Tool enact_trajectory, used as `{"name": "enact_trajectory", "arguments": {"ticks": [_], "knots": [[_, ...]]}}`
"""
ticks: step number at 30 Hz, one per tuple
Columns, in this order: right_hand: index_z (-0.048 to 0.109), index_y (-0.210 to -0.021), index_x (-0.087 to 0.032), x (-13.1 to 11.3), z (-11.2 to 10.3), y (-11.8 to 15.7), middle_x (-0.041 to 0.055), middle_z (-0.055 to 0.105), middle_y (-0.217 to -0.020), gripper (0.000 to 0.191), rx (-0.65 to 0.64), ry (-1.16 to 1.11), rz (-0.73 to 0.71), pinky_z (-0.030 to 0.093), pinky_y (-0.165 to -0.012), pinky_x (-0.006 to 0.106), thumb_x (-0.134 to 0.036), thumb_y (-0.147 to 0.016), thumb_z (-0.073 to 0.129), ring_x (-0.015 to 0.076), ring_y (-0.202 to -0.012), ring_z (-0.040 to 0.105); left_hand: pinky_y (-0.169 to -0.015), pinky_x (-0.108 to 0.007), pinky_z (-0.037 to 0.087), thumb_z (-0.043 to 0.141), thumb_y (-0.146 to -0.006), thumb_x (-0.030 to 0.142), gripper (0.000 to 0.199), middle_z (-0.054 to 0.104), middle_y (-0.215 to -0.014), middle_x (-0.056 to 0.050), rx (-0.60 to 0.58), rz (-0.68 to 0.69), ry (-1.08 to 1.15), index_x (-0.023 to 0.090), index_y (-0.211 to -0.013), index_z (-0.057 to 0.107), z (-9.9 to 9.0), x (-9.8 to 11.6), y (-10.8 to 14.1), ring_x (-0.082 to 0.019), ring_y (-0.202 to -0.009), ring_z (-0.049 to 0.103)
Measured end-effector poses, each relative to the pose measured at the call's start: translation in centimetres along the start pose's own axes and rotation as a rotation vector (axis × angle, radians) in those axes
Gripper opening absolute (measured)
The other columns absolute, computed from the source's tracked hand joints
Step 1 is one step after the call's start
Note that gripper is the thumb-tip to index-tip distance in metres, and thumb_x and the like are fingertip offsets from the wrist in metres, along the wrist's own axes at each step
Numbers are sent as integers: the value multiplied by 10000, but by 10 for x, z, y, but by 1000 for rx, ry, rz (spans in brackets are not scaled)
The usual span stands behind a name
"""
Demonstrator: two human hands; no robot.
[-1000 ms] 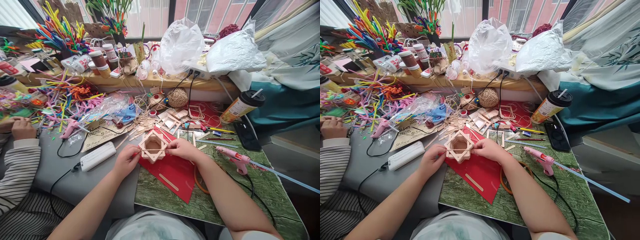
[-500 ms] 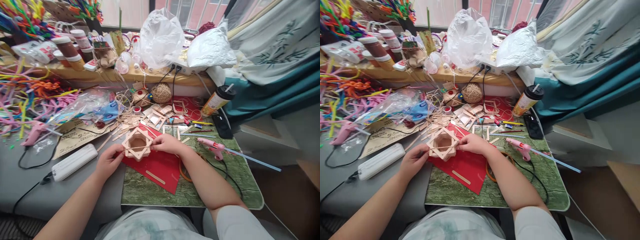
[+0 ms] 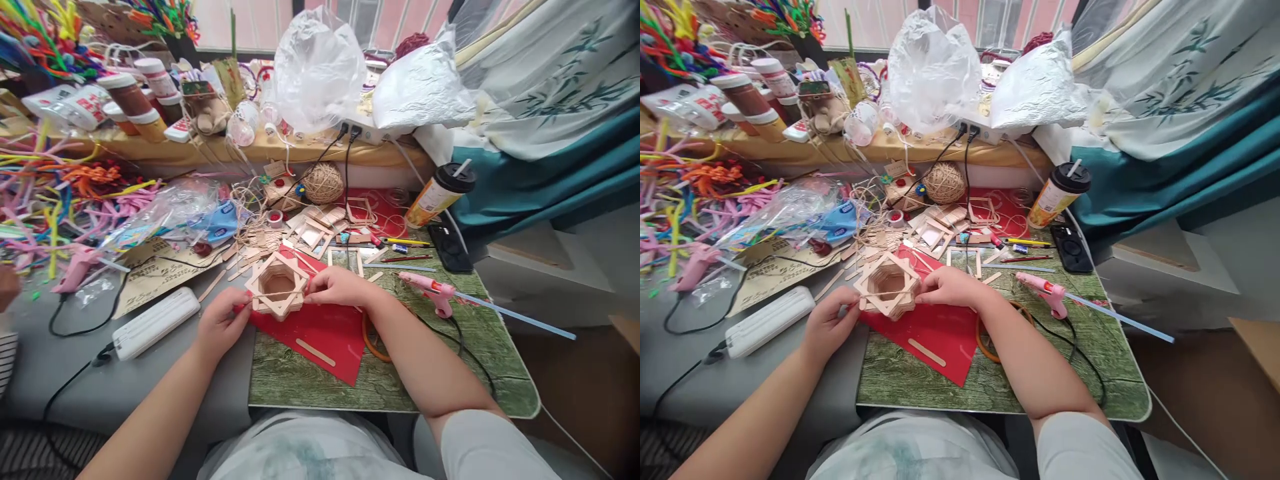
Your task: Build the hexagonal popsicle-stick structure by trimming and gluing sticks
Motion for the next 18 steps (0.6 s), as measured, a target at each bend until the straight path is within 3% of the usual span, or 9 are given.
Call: {"name": "enact_trajectory", "arguments": {"ticks": [6, 11, 14, 18], "knots": [[797, -882, -181, -9, -6, 7, 30, 752, -864, 344, -81, -116, -58, 469, -746, 277, -523, -900, 763, 179, -802, 634, -844, -377, 577, 672, -1012, 278, 33, 723, -942, -56, 73, -9, -9, 254, -1023, 692, -2, 1, 4, -202, -907, 687], [763, -891, -170, -5, -7, 6, 40, 725, -858, 378, 144, -179, -39, 467, -736, 289, -546, -917, 747, 173, -786, 608, -880, -388, 564, 642, -1044, 356, 114, 698, -976, -66, 167, -74, -3, 245, -1037, 668, -4, 1, 3, -210, -952, 669], [764, -888, -166, 1, -5, 2, 38, 721, -843, 389, 135, -130, 0, 457, -729, 287, -553, -914, 738, 174, -785, 603, -880, -378, 544, 620, -1056, 377, 156, 696, -971, -68, 135, -110, 16, 235, -1019, 672, -4, 0, 0, -210, -945, 657], [767, -864, -168, 4, -4, 1, 25, 712, -828, 385, 54, -80, 32, 422, -704, 281, -548, -916, 725, 162, -759, 571, -854, -356, 514, 635, -1040, 363, 180, 688, -927, -64, 8, -138, 62, 215, -949, 684, -3, 0, -2, -206, -903, 640]]}}
Point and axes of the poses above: each hand's wrist, its own y-axis away from the middle knuckle, its own z-axis out of the palm, x = y × z, the point moved 1 cm from there along -y, towards the middle knuckle
